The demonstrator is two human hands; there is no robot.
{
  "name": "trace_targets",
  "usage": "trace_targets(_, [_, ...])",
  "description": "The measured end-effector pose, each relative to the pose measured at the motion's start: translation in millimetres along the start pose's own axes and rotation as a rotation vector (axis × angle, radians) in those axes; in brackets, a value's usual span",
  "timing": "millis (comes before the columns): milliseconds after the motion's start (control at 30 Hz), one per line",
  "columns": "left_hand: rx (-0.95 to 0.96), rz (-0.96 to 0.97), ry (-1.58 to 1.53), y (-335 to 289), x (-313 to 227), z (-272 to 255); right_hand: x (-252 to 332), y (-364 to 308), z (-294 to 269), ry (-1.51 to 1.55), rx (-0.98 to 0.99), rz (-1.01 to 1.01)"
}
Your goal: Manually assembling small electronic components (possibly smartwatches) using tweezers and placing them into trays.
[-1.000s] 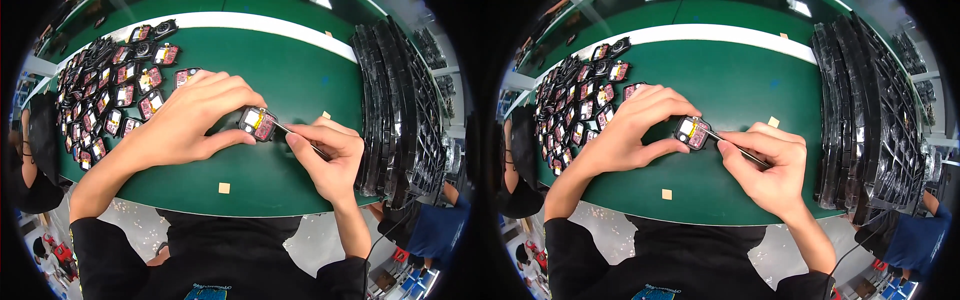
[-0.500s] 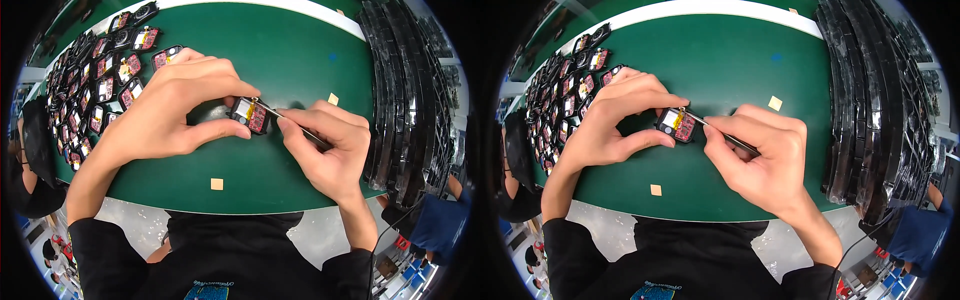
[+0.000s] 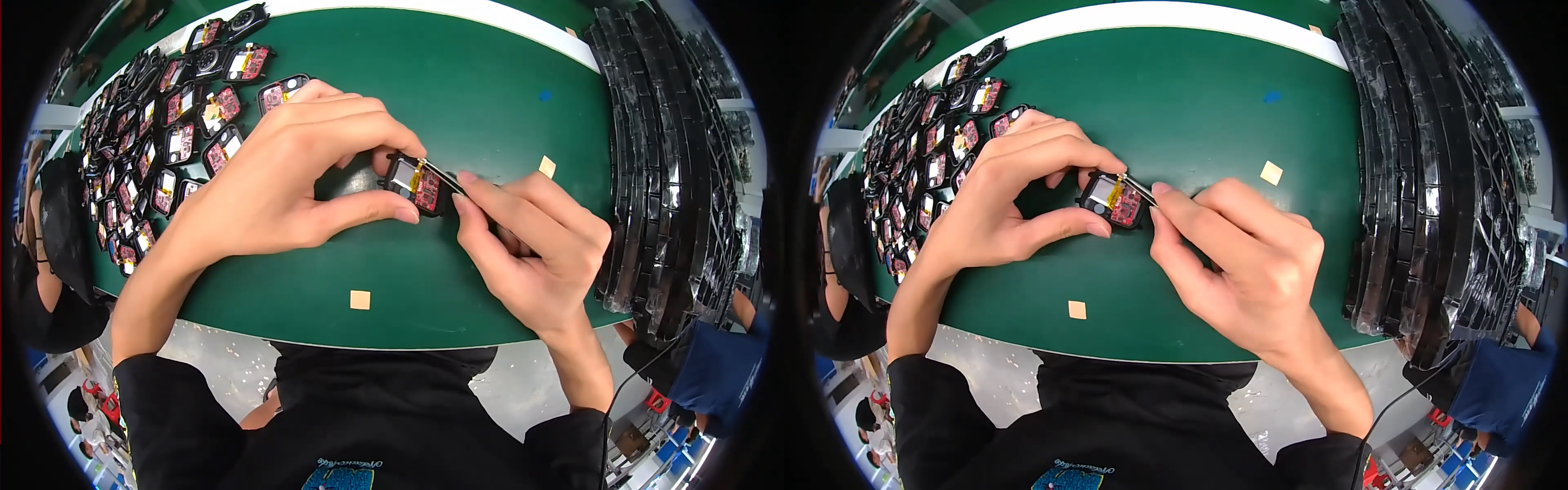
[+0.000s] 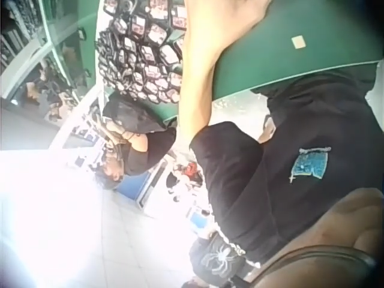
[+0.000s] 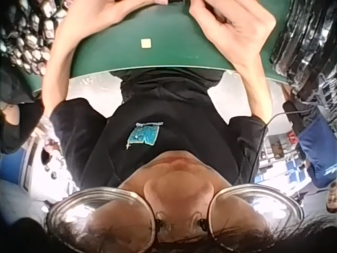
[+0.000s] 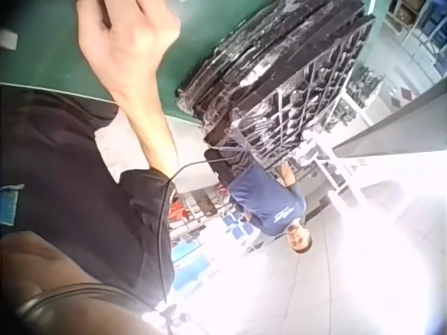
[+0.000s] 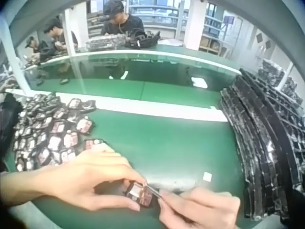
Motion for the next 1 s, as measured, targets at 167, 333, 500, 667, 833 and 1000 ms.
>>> trace_targets(167, [0.05, 0.02, -0.031, 1.3, 3.3, -0.4, -6.8, 1.4, -1.0, 0.121, 0.045, 0.08])
trace_targets(333, [0.108, 0.031, -0.021, 1.0, 2.9, -2.8, -19.2, 1.2, 2.5, 0.286, 0.124, 0.189])
trace_targets(500, [0.083, 0.066, -0.033, 0.7, 1.0, -3.1, -19.6, 0.6, 4.2, 0.292, 0.139, 0.183])
trace_targets(667, [0.099, 0.078, -0.03, 3.1, 0.7, -1.9, -19.5, 0.8, 5.3, 0.288, 0.139, 0.191])
trace_targets(833, [0.094, 0.089, -0.025, 3.0, -3.7, -3.8, -19.4, -0.2, 3.7, 0.281, 0.125, 0.202])
trace_targets(1000, [0.086, 0.107, -0.047, 3.4, -4.3, -2.9, -15.2, -1.7, 2.4, 0.255, 0.114, 0.156])
Point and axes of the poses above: each hand's wrist, its own y-axis towards the middle knuckle, its own z-axis out of the palm, x = y × z, the point moved 8 cm from there along y, towards the middle knuckle, and after that the axes turned 4 degrees about z, right-handed, at the moved point
